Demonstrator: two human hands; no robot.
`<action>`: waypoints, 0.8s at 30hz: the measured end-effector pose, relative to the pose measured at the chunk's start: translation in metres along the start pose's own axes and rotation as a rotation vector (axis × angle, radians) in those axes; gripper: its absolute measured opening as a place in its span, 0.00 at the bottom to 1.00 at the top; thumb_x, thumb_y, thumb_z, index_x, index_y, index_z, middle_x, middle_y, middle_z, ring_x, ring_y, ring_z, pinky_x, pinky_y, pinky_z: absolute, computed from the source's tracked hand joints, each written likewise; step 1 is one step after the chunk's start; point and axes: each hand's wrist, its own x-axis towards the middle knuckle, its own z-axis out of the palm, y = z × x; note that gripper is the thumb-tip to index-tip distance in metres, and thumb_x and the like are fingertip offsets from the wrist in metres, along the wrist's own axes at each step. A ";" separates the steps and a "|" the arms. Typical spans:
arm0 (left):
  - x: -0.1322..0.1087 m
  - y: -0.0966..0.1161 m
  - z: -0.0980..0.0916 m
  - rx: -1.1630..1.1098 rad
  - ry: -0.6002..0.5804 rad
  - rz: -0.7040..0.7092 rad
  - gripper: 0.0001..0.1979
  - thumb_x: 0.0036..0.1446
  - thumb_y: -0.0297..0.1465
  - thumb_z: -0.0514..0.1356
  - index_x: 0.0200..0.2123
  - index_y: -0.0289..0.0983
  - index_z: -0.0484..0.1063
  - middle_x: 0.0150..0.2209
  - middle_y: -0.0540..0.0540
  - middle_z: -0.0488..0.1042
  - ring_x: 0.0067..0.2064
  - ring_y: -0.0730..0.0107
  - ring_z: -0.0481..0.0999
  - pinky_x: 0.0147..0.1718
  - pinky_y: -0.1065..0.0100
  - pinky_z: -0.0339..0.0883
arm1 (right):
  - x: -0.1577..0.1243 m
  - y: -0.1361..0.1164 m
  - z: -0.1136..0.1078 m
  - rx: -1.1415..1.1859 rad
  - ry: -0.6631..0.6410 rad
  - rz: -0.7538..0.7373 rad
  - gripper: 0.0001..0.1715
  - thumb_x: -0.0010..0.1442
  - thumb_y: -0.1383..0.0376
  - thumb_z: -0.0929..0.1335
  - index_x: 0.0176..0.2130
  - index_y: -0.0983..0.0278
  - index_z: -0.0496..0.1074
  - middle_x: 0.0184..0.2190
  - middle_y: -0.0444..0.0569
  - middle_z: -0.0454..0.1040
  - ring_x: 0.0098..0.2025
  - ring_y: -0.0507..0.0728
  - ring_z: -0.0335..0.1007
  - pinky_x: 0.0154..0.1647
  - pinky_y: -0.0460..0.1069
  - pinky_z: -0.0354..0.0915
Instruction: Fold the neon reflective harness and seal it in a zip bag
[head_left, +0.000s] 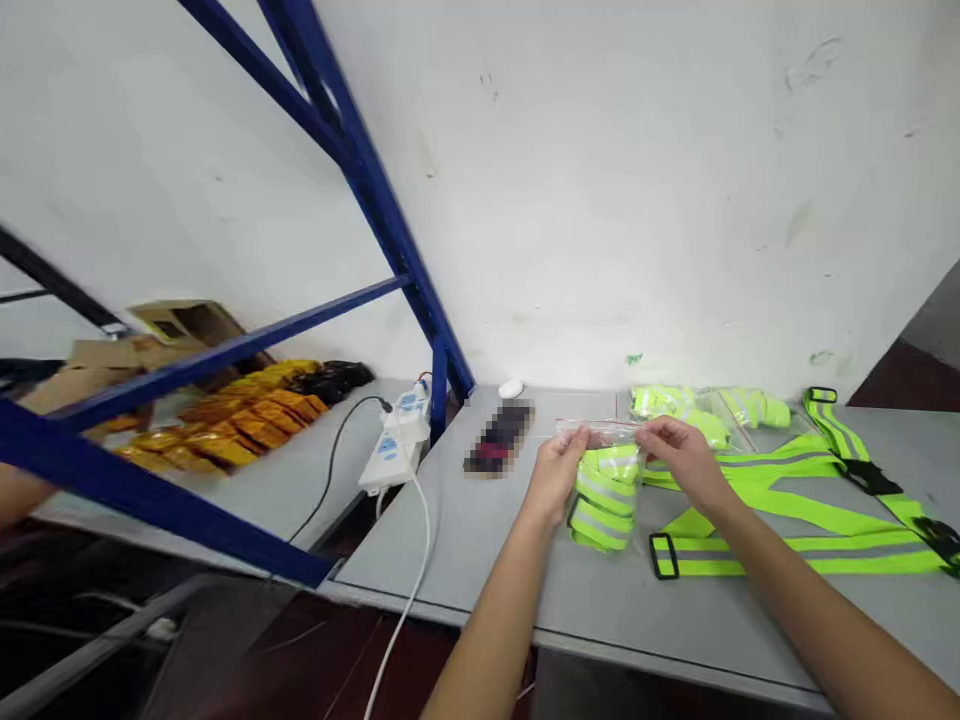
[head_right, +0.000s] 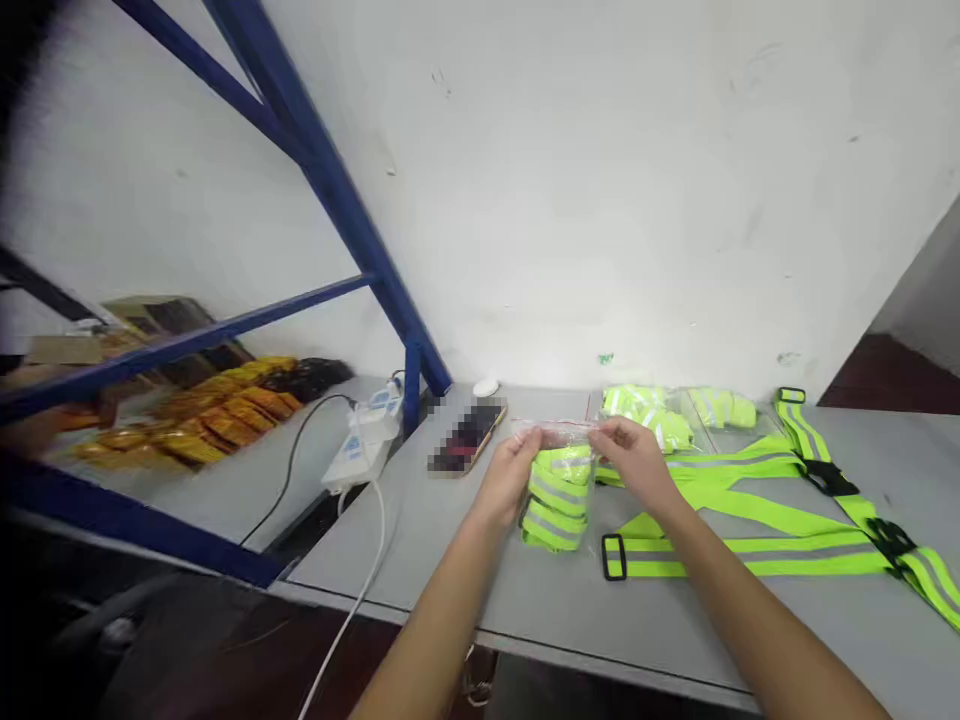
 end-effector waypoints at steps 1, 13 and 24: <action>0.001 -0.001 -0.001 -0.002 0.036 0.015 0.23 0.50 0.48 0.65 0.36 0.31 0.76 0.33 0.41 0.80 0.33 0.64 0.79 0.36 0.66 0.70 | -0.001 -0.001 -0.002 -0.011 -0.003 0.003 0.18 0.52 0.50 0.72 0.30 0.62 0.73 0.25 0.44 0.70 0.29 0.53 0.65 0.33 0.49 0.64; 0.001 -0.005 -0.009 -0.095 0.202 0.341 0.13 0.49 0.40 0.68 0.31 0.36 0.76 0.32 0.48 0.79 0.34 0.70 0.78 0.37 0.69 0.70 | -0.003 -0.011 -0.006 0.009 -0.027 -0.029 0.15 0.52 0.53 0.73 0.29 0.61 0.72 0.27 0.43 0.70 0.30 0.52 0.63 0.32 0.48 0.61; 0.003 0.002 -0.008 -0.110 0.178 0.443 0.13 0.49 0.41 0.68 0.30 0.37 0.76 0.35 0.46 0.80 0.40 0.69 0.78 0.43 0.67 0.69 | -0.006 -0.031 -0.014 -0.061 -0.130 -0.144 0.09 0.55 0.57 0.72 0.32 0.60 0.75 0.31 0.46 0.73 0.34 0.54 0.67 0.35 0.49 0.64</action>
